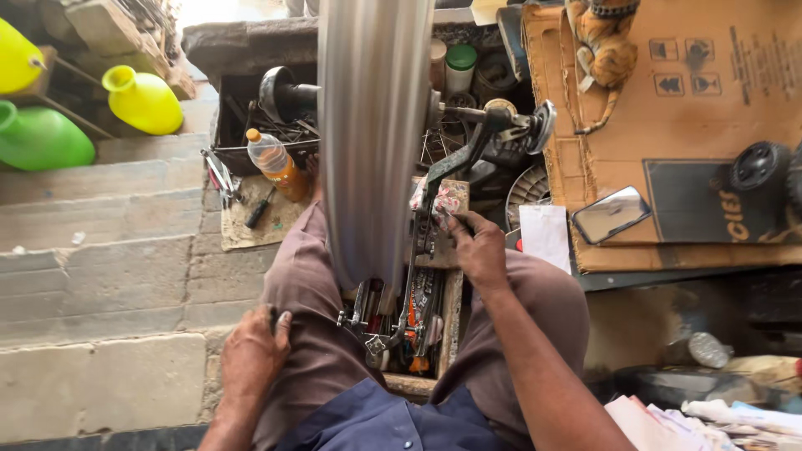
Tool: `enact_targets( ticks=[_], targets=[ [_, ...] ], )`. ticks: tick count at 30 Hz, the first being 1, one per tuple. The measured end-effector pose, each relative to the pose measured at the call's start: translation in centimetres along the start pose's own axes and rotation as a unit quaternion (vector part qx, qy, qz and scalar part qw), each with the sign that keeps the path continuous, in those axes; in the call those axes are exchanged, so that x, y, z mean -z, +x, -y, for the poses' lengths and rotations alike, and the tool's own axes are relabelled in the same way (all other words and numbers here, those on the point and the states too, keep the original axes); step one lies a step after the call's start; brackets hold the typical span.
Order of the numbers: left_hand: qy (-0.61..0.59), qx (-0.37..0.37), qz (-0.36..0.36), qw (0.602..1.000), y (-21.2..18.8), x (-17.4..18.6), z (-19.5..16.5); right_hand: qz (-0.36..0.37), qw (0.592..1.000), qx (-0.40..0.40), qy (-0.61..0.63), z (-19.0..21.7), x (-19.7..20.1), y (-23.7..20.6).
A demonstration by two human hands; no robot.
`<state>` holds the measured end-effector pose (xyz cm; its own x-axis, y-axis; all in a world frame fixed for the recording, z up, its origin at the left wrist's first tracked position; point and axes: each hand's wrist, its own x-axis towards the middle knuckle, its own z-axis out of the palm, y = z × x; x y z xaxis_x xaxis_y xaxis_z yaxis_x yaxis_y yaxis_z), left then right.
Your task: The person sits on the floor of a repair shop tightening spokes on a motorcycle wheel rim held in a truing stand. They use a small spoke wrench on the nipple, turn the wheel to reach different spokes, and spin the wheel to check it.
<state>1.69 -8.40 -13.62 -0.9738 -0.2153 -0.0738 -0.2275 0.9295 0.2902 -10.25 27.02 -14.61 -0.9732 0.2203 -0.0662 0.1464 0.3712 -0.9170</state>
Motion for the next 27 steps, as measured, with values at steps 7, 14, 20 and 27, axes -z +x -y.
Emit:
enact_targets(
  ticks=[7, 14, 20, 27],
  targets=[
    [-0.025, -0.019, 0.016, 0.999, -1.0, 1.6, -1.9, -0.046, 0.987, 0.137, -0.073, -2.1, -2.5, 0.3],
    [-0.089, -0.012, 0.032, 0.995, -1.2, 3.7, -4.8, 0.012, 0.986, 0.086, -0.143, -0.8, -2.0, 0.2],
    [-0.139, -0.04, 0.008, 0.989, -1.1, 5.5, -7.4, 0.013, 0.997, 0.046, -0.068, 0.7, -1.7, -0.4],
    [-0.159, -0.052, 0.01, 0.986, -1.2, 7.2, -10.1, 0.02, 0.997, 0.005, -0.069, 1.3, -1.3, -0.6]
  ],
)
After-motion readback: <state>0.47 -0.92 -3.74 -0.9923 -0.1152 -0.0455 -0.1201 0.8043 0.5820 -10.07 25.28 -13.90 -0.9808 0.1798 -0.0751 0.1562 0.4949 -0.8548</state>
